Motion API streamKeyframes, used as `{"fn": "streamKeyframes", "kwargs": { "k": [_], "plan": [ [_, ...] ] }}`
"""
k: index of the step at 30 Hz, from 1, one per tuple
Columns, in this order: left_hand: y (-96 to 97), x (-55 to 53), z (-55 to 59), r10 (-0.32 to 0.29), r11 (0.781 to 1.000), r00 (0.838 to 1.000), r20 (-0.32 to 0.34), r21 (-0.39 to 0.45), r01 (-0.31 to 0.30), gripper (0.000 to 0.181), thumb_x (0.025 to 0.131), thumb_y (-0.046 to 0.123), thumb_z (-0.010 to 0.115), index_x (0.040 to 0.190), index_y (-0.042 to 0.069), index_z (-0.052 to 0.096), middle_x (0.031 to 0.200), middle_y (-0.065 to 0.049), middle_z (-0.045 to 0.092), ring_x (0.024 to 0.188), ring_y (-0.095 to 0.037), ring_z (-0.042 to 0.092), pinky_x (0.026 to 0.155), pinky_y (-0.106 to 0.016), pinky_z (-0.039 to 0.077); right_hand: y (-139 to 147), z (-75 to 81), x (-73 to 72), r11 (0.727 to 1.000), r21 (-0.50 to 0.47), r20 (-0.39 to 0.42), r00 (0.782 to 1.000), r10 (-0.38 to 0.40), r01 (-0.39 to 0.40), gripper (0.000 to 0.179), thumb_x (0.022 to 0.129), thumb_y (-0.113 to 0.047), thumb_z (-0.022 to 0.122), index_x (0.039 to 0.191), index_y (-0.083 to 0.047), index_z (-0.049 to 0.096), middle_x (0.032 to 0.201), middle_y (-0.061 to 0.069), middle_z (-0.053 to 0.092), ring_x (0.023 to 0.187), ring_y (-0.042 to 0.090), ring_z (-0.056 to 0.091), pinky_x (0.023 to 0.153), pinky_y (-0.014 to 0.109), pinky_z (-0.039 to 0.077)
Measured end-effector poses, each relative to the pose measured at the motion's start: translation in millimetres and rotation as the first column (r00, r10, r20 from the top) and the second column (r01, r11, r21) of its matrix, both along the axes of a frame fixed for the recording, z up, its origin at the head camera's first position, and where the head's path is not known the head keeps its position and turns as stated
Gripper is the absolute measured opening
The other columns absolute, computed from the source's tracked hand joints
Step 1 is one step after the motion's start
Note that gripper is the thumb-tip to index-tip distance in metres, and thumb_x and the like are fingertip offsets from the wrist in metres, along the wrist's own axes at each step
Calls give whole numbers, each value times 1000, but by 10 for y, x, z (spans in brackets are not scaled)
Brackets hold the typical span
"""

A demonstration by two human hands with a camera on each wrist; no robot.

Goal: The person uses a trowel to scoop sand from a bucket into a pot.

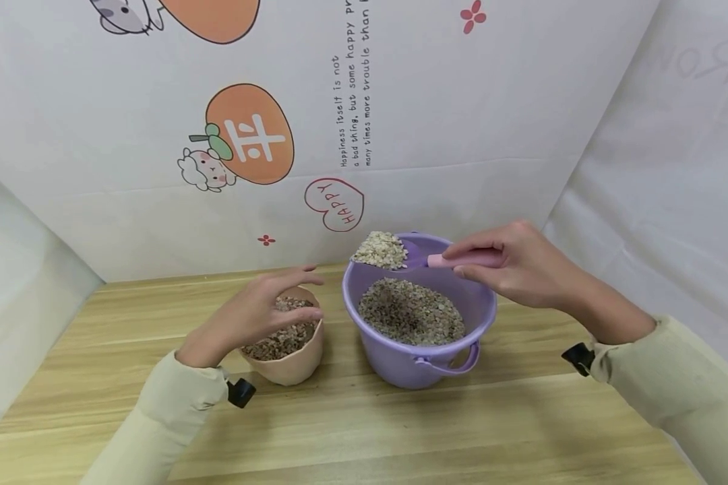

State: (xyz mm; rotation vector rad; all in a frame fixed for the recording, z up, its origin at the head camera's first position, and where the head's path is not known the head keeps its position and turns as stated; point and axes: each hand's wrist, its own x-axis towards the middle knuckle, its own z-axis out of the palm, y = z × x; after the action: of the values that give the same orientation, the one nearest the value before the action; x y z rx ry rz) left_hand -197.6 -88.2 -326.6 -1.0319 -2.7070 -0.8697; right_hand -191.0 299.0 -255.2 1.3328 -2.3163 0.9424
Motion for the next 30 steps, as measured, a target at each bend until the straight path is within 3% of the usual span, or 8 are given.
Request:
{"fn": "streamKeyframes", "kwargs": {
  "k": [2,9,14,19,22,26,30],
  "plan": [
    [-85,-3,-20,27,1000,1000,7,-5,-27,50,89,53,68,130,24,64,138,1,60,139,-15,42,110,-41,39,-25,14,-1,1000,0,-3,1000,0,0,29,78,6,80,103,-5,77,97,5,76,84,11,73,57,14,52],
    [-369,-12,-81,82,994,997,2,-66,-82,54,87,53,71,130,21,65,144,-4,55,134,-26,49,110,-47,39,-102,53,2,999,-8,3,999,32,-32,32,76,11,79,104,-4,76,98,7,76,86,10,73,56,14,51],
    [-553,-19,-115,78,993,996,42,-87,-74,52,83,46,79,127,21,67,136,-2,61,127,-23,55,106,-46,43,-173,70,4,998,-15,15,998,65,-65,45,68,23,76,104,-3,76,100,9,76,90,7,72,54,15,50],
    [-696,-24,-145,68,996,996,58,-66,-64,55,76,47,84,119,14,72,133,-9,63,125,-29,57,104,-49,44,-232,69,8,997,-22,37,996,80,-79,46,68,25,75,104,-3,76,101,8,76,91,8,72,65,18,56],
    [-763,-30,-165,73,995,995,64,-71,-68,54,72,51,84,111,15,75,131,-13,64,124,-32,58,103,-52,45,-278,74,10,996,-18,45,995,88,-87,44,69,24,75,104,-3,76,101,6,76,89,9,72,67,19,56],
    [-846,-24,-185,81,994,995,61,-74,-76,52,70,54,84,106,18,76,130,-13,65,122,-33,59,101,-54,46,-347,86,8,996,1,34,996,88,-88,41,72,20,76,104,-5,77,100,4,76,69,2,68,53,14,50],
    [-924,-7,-208,84,995,996,39,-61,-82,54,66,51,87,107,18,76,127,-12,67,119,-31,62,99,-52,48,-420,102,2,997,13,12,997,81,-81,39,71,17,78,103,-5,77,96,5,76,64,0,66,52,14,49]
  ]
}}
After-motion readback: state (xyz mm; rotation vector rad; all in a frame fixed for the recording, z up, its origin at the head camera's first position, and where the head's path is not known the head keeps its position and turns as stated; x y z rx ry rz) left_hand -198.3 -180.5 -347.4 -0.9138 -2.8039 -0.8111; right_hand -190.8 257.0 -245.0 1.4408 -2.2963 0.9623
